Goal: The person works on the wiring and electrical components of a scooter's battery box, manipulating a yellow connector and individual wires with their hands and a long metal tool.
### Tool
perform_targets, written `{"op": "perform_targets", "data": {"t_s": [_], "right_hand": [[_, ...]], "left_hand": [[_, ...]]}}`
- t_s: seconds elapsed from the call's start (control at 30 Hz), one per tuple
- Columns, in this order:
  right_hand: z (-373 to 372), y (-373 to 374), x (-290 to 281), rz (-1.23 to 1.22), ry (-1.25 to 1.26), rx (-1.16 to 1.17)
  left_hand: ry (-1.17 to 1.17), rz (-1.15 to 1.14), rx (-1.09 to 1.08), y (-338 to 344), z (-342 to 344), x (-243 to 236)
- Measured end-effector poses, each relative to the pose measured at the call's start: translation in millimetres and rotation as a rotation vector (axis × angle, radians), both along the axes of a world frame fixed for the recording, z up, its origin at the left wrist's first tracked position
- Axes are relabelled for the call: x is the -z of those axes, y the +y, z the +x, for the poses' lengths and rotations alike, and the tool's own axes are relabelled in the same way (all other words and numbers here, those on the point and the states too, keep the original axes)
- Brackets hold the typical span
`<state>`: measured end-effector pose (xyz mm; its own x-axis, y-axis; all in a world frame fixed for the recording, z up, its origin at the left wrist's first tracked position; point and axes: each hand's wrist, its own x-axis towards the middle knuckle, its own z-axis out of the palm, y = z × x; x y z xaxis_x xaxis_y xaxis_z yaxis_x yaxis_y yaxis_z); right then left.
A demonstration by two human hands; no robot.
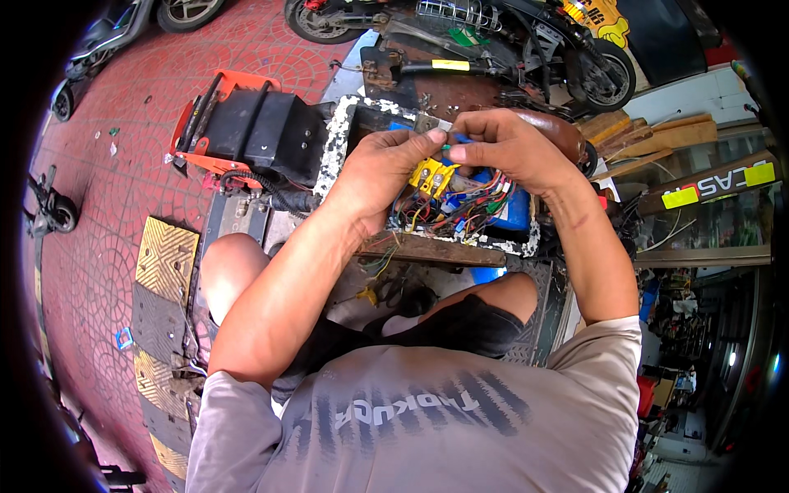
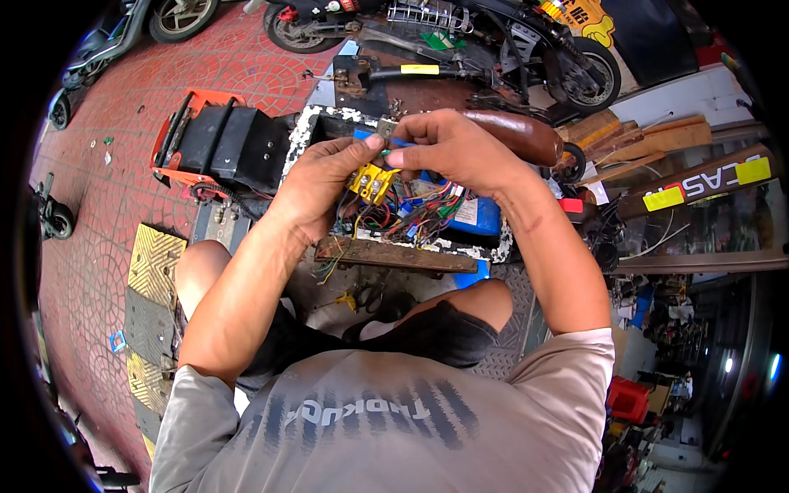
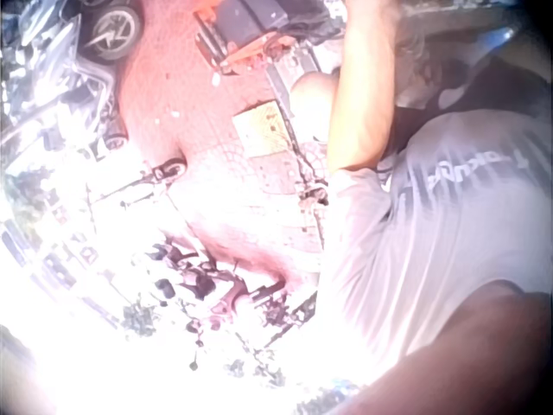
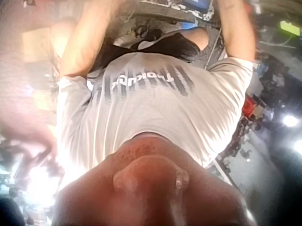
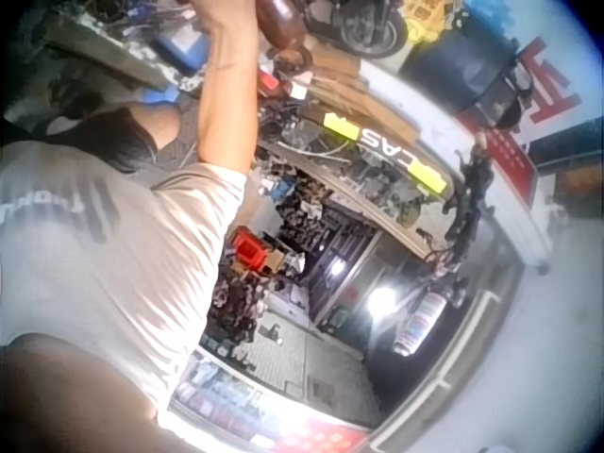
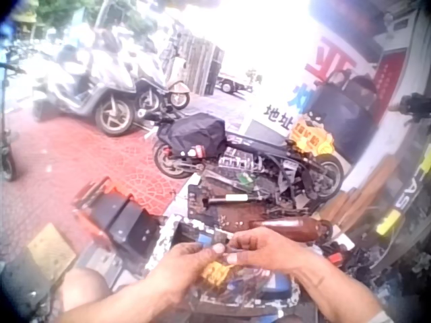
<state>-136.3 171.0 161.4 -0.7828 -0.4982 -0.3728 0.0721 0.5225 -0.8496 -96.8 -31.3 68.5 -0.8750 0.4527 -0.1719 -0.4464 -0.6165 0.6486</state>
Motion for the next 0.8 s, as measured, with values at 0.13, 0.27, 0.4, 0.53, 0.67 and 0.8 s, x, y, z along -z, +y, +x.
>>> {"op": "perform_targets", "data": {"t_s": [0.13, 0.27, 0.4, 0.53, 0.67, 0.8], "right_hand": [[-1.5, 2.7, 6.5, -0.032, 0.090, 0.075], [-2.0, 7.1, 2.8, -0.010, 0.074, 0.125], [2.9, 8.1, 2.9, -0.025, 0.116, 0.130], [5.1, 8.8, 6.3, -0.061, 0.163, 0.073], [6.6, 9.1, 6.1, -0.073, 0.121, 0.006], [13.6, 2.8, 6.8, -0.117, 0.085, 0.016]], "left_hand": [[-0.013, 0.040, 0.048, -9.6, 1.5, -6.0], [0.075, 0.059, 0.091, -20.3, 8.7, -3.6], [0.229, -0.189, 0.162, -30.3, 8.1, 8.6], [0.140, -0.102, 0.147, -24.6, 18.2, -1.7], [0.172, -0.155, 0.131, -27.6, 11.7, 6.8], [0.168, -0.248, 0.217, -27.2, 12.0, 0.6]]}}
